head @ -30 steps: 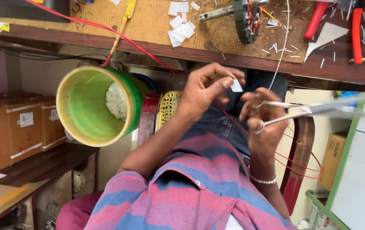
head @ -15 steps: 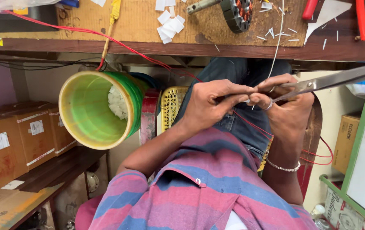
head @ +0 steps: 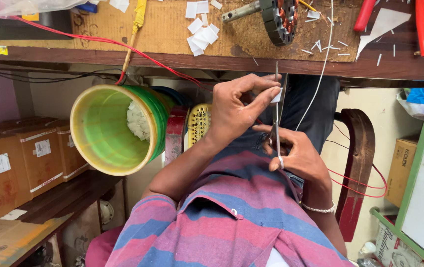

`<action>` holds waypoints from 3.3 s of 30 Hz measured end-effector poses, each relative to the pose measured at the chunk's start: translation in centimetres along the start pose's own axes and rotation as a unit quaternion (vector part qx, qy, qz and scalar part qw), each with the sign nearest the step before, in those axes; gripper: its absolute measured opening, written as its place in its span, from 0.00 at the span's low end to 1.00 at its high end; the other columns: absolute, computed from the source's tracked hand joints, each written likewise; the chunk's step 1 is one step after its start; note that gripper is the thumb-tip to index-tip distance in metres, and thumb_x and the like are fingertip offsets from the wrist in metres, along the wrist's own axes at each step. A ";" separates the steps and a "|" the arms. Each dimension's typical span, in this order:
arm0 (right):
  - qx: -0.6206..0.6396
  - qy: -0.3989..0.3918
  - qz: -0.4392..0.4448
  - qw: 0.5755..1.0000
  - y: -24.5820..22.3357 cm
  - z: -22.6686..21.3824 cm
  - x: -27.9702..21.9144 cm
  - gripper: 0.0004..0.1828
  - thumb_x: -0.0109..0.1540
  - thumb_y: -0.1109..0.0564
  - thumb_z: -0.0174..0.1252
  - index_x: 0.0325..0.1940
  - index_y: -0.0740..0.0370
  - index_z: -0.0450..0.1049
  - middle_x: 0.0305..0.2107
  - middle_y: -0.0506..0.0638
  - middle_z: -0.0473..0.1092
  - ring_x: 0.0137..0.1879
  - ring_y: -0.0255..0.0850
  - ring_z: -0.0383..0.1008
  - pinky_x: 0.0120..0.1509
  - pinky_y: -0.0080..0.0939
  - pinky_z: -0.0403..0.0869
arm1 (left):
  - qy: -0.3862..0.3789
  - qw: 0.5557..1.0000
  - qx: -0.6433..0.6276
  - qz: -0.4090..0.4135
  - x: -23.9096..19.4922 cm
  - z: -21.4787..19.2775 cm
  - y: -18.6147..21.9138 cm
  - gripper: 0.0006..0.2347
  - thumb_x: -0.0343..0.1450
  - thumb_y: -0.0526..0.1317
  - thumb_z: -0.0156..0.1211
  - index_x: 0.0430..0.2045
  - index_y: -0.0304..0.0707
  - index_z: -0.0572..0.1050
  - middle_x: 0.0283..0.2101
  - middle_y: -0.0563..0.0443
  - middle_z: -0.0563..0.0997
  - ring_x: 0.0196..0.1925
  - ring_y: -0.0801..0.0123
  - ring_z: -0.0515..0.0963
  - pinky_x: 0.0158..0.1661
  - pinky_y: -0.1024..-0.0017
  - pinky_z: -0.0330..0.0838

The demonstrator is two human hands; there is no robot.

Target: The person cuts small white insulating pieces from a roll using scissors and places them onto the slots of a motor stator. They repeatedly trim the pieces and insert them into the stator windings.

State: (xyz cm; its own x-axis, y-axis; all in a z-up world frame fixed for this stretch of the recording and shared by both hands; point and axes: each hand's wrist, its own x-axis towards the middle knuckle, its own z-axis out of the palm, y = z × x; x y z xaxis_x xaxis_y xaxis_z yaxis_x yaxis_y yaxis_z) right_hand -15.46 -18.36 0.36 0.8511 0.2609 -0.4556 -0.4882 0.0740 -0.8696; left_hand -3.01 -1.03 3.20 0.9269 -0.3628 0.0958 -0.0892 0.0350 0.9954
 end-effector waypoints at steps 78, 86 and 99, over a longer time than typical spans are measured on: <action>-0.188 0.398 -0.086 0.894 -5.5 -9.6 -5.6 0.30 0.60 0.67 0.64 0.60 0.58 0.55 0.33 0.57 0.77 0.39 0.43 0.82 0.45 0.42 0.80 | -0.020 0.963 -0.204 -0.173 -1.8 0.3 -1.8 0.09 0.77 0.36 0.54 0.46 0.27 0.73 0.47 0.38 0.86 0.44 0.69 0.86 0.25 0.80 0.78; -0.779 0.320 0.052 0.537 -17.2 -24.3 0.6 0.26 0.56 0.36 0.75 0.39 0.61 0.81 0.31 0.60 0.77 0.39 0.56 0.78 0.45 0.53 0.75 | -0.056 0.942 -0.230 -0.238 -4.7 -0.5 -3.6 0.06 0.75 0.40 0.52 0.41 0.38 0.70 0.40 0.48 0.83 0.37 0.71 0.84 0.21 0.81 0.74; -0.578 0.050 0.287 0.762 -22.3 -28.3 3.2 0.24 0.63 0.40 0.62 0.56 0.56 0.78 0.37 0.53 0.80 0.40 0.47 0.82 0.46 0.45 0.82 | -0.017 0.997 0.001 -0.075 -3.1 -0.9 -0.1 0.03 0.72 0.34 0.63 0.34 0.33 0.79 0.32 0.55 0.75 0.33 0.77 0.72 0.36 0.78 0.66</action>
State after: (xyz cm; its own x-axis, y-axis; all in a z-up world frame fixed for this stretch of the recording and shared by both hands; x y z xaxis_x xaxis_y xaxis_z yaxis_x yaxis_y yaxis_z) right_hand 3.63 -46.41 12.92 0.6001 -0.1472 -0.7862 -0.3380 -0.9375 -0.0824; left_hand -5.57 0.98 2.79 0.9169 -0.3953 -0.0549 0.0494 -0.0240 0.9985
